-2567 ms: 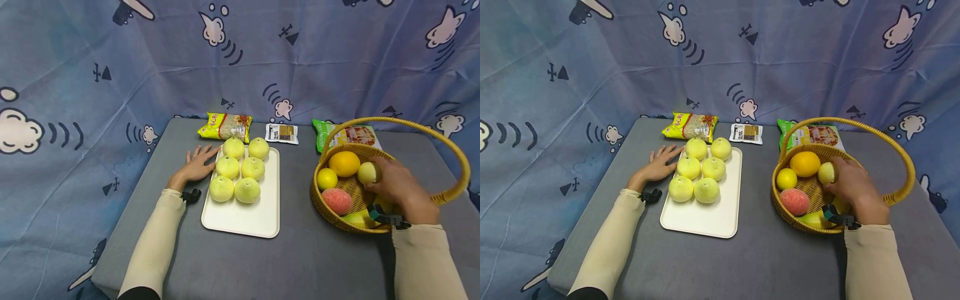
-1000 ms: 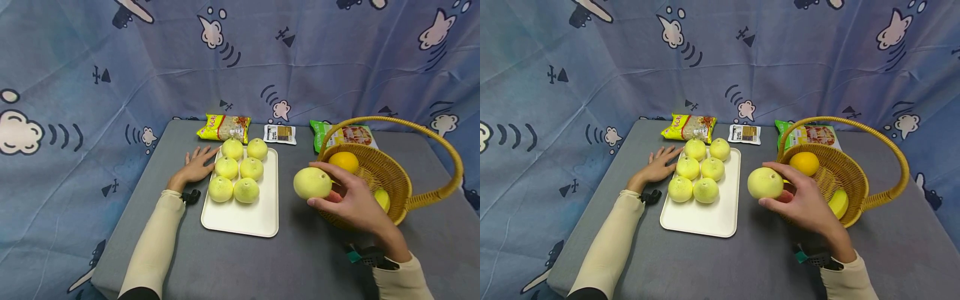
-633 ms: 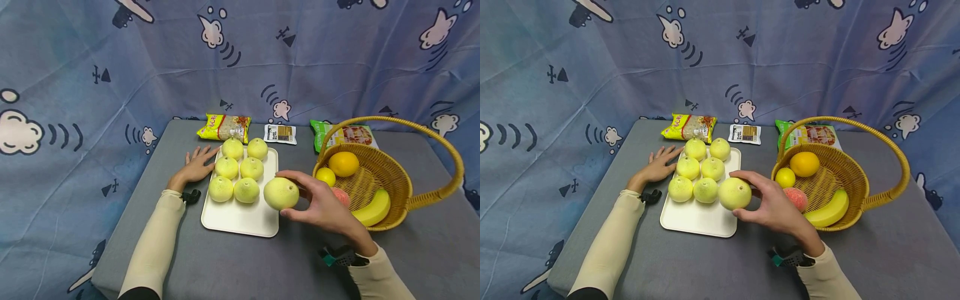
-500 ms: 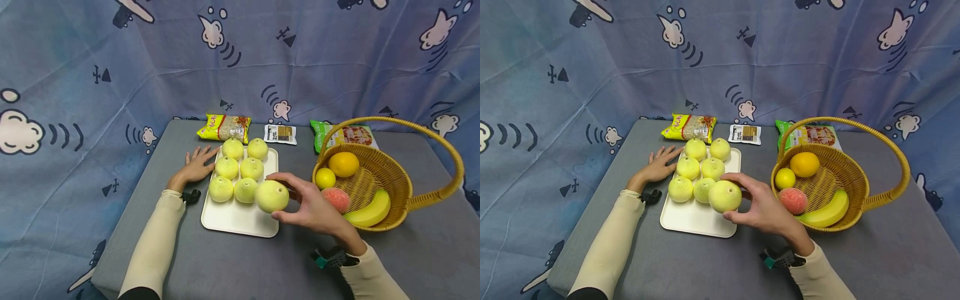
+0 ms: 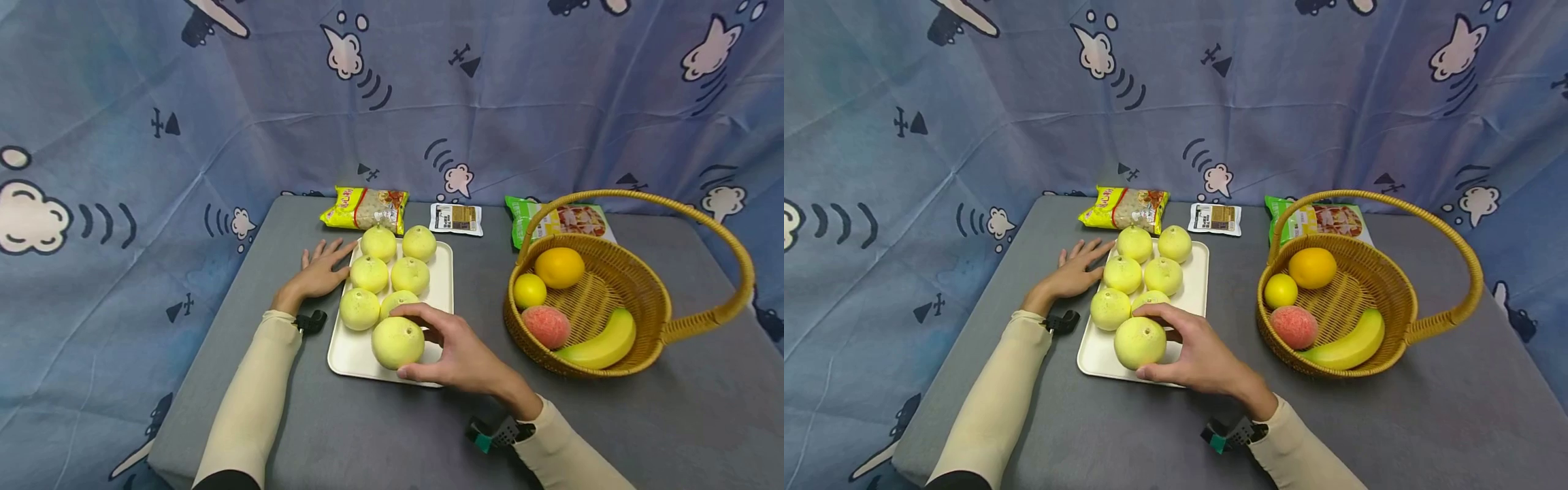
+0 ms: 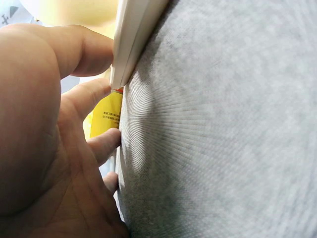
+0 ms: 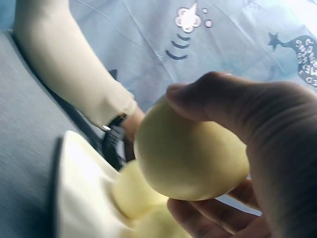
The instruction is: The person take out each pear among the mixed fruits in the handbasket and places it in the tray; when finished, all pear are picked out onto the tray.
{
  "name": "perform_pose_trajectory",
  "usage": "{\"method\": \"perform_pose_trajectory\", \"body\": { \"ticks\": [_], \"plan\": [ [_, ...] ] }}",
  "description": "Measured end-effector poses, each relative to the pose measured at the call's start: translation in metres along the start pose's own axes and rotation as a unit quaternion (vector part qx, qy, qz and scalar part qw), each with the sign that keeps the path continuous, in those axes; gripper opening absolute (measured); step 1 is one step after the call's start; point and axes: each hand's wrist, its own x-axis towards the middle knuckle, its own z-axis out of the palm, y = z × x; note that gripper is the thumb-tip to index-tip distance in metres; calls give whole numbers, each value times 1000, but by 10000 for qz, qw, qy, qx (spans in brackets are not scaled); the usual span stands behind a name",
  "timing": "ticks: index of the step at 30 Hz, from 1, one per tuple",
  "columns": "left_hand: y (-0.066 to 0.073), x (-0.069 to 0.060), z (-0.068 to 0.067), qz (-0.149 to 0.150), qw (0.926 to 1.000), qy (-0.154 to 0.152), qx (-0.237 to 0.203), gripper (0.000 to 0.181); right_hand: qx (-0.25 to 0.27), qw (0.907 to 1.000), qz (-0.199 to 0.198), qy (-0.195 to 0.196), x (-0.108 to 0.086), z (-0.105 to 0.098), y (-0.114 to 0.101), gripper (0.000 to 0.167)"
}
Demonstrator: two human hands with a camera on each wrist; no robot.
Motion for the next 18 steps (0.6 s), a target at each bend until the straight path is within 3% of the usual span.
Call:
{"method": "perform_pose_trajectory", "body": {
  "ticks": [9, 18],
  "plan": [
    [-12, 11, 3, -59, 10000, 32, 47, 66, -83, 9999, -117, -35, 3, 29, 10, 75],
    [-4, 3, 0, 98, 9999, 23, -51, 64, -886, 9941, -426, 462, 5, 47, 26, 76]
  ]
}}
